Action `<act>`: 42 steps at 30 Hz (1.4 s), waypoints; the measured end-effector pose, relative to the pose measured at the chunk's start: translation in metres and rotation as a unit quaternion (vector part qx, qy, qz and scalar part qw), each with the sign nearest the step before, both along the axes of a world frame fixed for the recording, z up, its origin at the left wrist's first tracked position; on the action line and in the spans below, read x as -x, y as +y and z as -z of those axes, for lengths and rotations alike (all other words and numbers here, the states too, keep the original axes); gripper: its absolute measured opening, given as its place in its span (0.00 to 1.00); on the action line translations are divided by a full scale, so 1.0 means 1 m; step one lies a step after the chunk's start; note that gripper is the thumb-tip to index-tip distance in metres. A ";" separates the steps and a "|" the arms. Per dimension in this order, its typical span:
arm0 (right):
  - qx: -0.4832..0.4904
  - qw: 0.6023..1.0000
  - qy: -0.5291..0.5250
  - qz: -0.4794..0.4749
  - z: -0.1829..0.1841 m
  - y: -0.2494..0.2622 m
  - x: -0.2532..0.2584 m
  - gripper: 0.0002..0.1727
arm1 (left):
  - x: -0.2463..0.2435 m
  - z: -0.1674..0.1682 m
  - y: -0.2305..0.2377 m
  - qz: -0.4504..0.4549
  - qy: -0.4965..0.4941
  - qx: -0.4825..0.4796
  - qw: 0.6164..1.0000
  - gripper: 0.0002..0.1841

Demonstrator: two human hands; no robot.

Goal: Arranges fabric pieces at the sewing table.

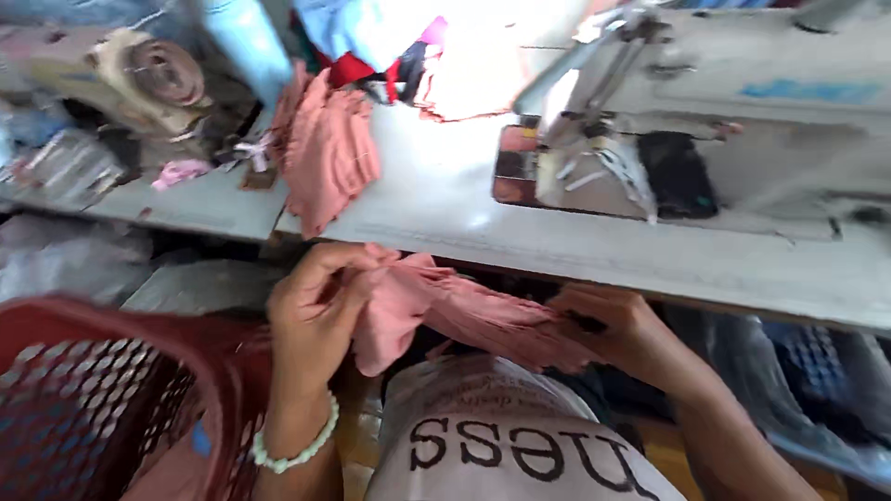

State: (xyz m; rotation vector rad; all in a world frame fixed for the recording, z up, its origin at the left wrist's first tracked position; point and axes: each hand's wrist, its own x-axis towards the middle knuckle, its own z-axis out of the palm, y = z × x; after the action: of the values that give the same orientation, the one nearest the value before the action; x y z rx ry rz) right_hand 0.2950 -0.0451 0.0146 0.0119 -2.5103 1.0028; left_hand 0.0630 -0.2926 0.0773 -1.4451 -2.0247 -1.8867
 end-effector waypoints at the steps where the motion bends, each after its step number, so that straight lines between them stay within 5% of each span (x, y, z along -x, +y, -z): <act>1: 0.014 1.000 0.004 0.000 0.003 -0.005 -0.005 0.08 | 0.002 -0.001 0.003 0.007 0.009 0.000 1.000 0.07; 8: 0.006 0.998 -0.011 0.068 0.025 -0.020 -0.038 0.06 | 0.016 -0.010 0.015 0.079 0.039 0.004 0.996 0.07; 15: -0.089 0.971 0.021 0.221 -0.022 0.026 -0.075 0.10 | 0.025 -0.026 0.036 0.094 0.082 0.010 0.992 0.08; 19: -0.051 0.971 0.027 0.232 -0.026 0.034 -0.099 0.11 | 0.003 -0.024 0.046 0.092 0.083 0.049 0.991 0.09; 27: 0.030 0.996 0.025 0.086 -0.019 0.050 -0.085 0.12 | -0.026 0.017 -0.013 0.050 0.008 0.082 0.995 0.06; 35: -0.082 0.993 0.089 0.003 -0.036 0.028 0.015 0.14 | -0.086 0.016 -0.125 -0.093 -0.064 0.166 0.980 0.13; 39: -0.115 0.977 0.088 -0.156 -0.051 -0.022 0.060 0.12 | -0.128 0.081 -0.172 -0.043 -0.257 0.190 0.947 0.11; 42: -0.147 0.951 0.063 -0.266 -0.021 -0.084 0.088 0.08 | -0.138 0.164 -0.199 -0.180 -0.340 0.198 0.902 0.10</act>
State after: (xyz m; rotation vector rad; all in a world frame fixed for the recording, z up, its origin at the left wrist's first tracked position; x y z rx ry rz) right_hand 0.2067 -0.1290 0.0352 0.8541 -2.5621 0.7659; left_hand 0.2009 -0.4917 -0.0866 -0.3499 -2.8482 -2.0600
